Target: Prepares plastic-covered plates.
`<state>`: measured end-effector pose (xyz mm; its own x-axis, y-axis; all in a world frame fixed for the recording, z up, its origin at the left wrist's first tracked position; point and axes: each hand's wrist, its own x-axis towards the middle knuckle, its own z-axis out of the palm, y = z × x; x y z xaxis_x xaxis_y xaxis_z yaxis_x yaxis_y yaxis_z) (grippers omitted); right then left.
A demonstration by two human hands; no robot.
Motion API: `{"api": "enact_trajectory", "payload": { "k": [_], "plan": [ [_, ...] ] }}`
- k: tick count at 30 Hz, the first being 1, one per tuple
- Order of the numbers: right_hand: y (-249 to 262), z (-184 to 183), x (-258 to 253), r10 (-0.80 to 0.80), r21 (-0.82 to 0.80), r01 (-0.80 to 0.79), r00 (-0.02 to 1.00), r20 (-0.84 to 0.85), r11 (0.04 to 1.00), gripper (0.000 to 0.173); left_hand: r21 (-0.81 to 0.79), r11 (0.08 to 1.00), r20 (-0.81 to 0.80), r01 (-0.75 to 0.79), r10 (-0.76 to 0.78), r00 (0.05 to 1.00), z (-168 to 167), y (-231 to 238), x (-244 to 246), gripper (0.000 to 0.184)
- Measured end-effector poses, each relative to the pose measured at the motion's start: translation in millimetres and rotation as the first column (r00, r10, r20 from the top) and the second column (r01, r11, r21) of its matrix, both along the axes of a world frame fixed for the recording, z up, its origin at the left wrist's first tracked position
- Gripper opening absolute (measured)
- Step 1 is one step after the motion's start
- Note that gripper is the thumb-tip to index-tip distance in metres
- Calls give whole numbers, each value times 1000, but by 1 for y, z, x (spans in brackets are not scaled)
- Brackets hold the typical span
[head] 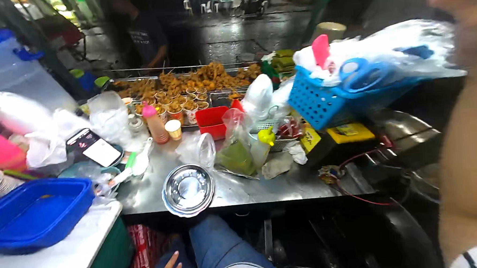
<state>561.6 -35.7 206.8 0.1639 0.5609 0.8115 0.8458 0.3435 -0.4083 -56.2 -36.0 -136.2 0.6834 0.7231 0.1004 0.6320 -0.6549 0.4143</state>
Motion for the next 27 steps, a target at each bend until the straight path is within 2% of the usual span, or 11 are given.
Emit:
{"api": "enact_trajectory", "payload": {
  "k": [4, 7, 8, 10, 12, 14, 17, 20, 22, 24, 27],
  "plan": [
    [32, -33, -120, 267, 23, -287, 914, 306, 958, 21, 81, 997, 77, 17, -23, 997, -5, 5, 21, 27],
    [102, -103, -191, 384, -270, -289, 816, 432, 918, 17, 169, 985, 117, 26, -46, 992, -7, 7, 36, 27],
    [126, -127, -210, 372, -473, -162, 842, 392, 866, 17, 190, 981, 123, 24, -48, 991, -5, 7, 38, 27],
    [179, -173, -240, 217, -824, 10, 963, 161, 567, 32, 209, 978, 128, 5, -33, 991, 0, 5, 36, 27],
    [225, -224, -250, -18, -936, -156, 985, -171, 316, 60, 193, 980, 141, -44, 17, 990, 5, 2, 24, 27],
    [246, -262, -258, -179, -852, -401, 861, -476, 335, 60, 139, 984, 144, -111, 91, 985, 8, -1, 8, 27],
    [246, -267, -278, -129, -661, -484, 744, -656, 573, 30, 50, 964, 254, -259, 239, 937, 12, 5, -15, 28],
    [222, -244, -292, 29, -502, -588, 667, -744, 634, 21, -50, 899, 508, -435, 398, 764, 20, 31, -16, 32],
    [193, -227, -302, 140, -426, -692, 602, -786, 583, 18, -207, 830, 628, -518, 519, 580, 38, 56, 2, 44],
    [160, -221, -316, 262, -373, -786, 543, -798, 493, 16, -474, 764, 668, -437, 636, 386, 56, 81, 28, 59],
    [122, -229, -331, 404, -394, -842, 527, -748, 369, 25, -684, 673, 674, -282, 731, 110, 71, 104, 66, 26]
  ]
}}
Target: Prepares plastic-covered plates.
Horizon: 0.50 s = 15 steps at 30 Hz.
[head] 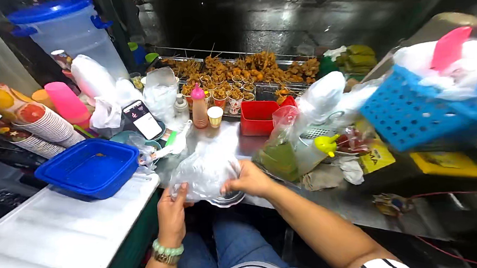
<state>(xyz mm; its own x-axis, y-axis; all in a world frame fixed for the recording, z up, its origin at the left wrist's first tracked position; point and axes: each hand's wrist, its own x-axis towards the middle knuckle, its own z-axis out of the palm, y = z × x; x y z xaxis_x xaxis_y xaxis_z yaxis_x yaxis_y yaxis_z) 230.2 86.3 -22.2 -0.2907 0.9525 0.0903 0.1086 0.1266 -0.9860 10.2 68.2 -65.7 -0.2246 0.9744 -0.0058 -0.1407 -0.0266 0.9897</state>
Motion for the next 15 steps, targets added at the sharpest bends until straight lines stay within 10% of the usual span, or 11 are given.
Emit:
{"api": "enact_trajectory", "payload": {
  "k": [6, 12, 15],
  "plan": [
    [21, 17, 32, -307, 83, 299, 945, 116, 951, 11, -74, 951, 110, -301, 308, 945, -4, 10, -24, 41],
    [105, 12, 75, -590, 335, 486, 637, 495, 807, 58, -221, 924, 284, -313, 368, 885, -2, -7, -65, 43],
    [89, 6, 75, -742, 594, 471, 556, 374, 652, 64, -267, 945, 312, -191, 272, 910, -5, -1, -67, 42]
  ]
}}
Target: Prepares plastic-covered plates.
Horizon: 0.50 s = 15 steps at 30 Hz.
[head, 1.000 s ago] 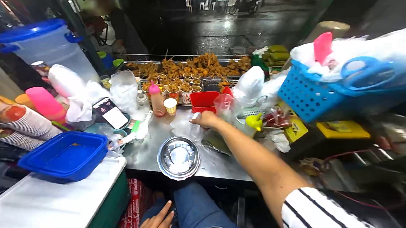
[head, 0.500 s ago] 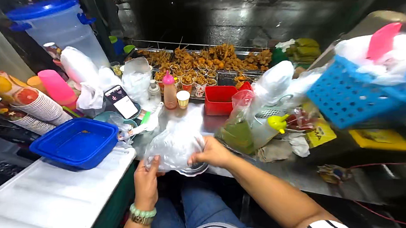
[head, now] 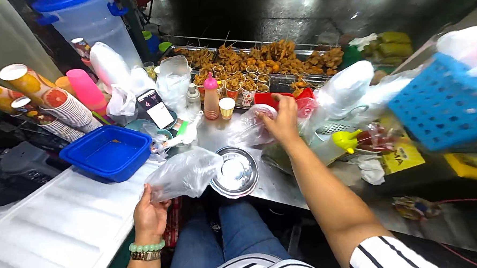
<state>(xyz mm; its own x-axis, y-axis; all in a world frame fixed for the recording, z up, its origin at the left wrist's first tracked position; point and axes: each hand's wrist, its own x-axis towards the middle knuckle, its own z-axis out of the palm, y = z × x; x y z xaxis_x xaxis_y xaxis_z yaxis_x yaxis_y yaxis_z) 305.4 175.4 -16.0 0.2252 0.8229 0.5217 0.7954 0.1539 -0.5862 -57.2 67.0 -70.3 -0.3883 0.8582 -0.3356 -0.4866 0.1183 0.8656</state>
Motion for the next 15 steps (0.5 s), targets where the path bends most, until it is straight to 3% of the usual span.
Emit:
{"api": "enact_trajectory", "payload": {
  "k": [2, 4, 7, 9, 10, 11, 12, 13, 15],
  "plan": [
    [-24, -11, -11, -9, 290, -24, 994, 113, 957, 45, -20, 999, 29, 46, -45, 999, -7, 15, 2, 35],
    [-44, -39, -23, 42, 407, -130, 975, 218, 904, 26, -11, 998, 64, 68, -67, 996, -13, 33, 10, 31],
    [-74, -87, -28, 216, 63, -239, 944, 248, 969, 23, 49, 992, 94, 115, -120, 988, -13, 51, 25, 56],
    [-88, -106, -25, 178, -135, -158, 973, 148, 978, 30, 48, 980, -148, 192, -184, 972, -19, 56, 38, 70],
    [-92, -108, -25, 130, -259, -104, 988, 86, 960, 38, 49, 970, -378, 239, -204, 903, -24, 53, 46, 84],
    [-94, -107, -24, 85, -410, -67, 996, 27, 910, 49, 69, 955, -628, 289, -184, 756, -30, 47, 54, 99],
    [-91, -105, -24, 50, -550, -54, 999, -22, 834, 60, 122, 933, -830, 340, -92, 551, -36, 39, 64, 106],
    [-86, -104, -25, 30, -643, -53, 998, -47, 764, 68, 181, 897, -934, 404, 28, 356, -40, 33, 75, 104],
    [-74, -105, -30, 16, -722, -68, 997, -78, 689, 69, 221, 782, -975, 583, 195, 109, -43, 28, 98, 78]
  ]
}}
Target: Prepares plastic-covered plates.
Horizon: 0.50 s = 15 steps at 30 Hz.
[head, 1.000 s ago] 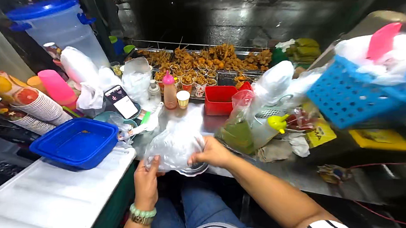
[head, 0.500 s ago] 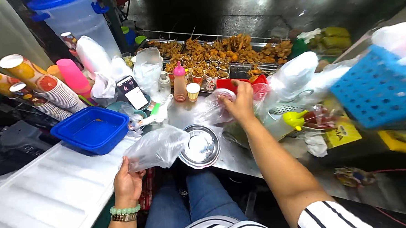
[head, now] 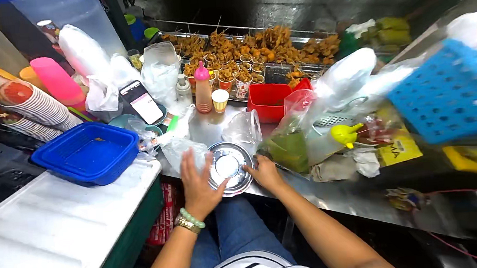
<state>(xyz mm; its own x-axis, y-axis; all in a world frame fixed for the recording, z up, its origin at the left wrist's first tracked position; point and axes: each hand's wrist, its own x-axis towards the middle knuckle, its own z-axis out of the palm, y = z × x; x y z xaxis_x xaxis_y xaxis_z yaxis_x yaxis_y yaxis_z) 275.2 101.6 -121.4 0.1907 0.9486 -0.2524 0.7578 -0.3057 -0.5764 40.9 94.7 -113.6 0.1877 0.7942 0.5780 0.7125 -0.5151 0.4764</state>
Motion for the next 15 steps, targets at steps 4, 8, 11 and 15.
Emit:
{"api": "enact_trajectory", "payload": {
  "k": [4, 8, 11, 15],
  "plan": [
    [13, 1, -6, -5, -48, 6, 1000, 29, 999, 41, -85, 996, -323, -13, -16, 946, 9, 11, 11, 37],
    [10, 18, -5, -11, -60, 19, 991, 133, 998, 38, -239, 926, -406, -292, 178, 896, 26, 30, -30, 39],
    [8, 34, 3, -24, -15, 27, 990, 142, 1000, 38, -240, 879, -463, -413, 270, 844, 34, 31, -52, 41],
    [6, 46, 20, -105, 141, 97, 993, 55, 985, 36, -391, 803, -429, -450, 273, 861, 58, 28, -64, 51]
  ]
}}
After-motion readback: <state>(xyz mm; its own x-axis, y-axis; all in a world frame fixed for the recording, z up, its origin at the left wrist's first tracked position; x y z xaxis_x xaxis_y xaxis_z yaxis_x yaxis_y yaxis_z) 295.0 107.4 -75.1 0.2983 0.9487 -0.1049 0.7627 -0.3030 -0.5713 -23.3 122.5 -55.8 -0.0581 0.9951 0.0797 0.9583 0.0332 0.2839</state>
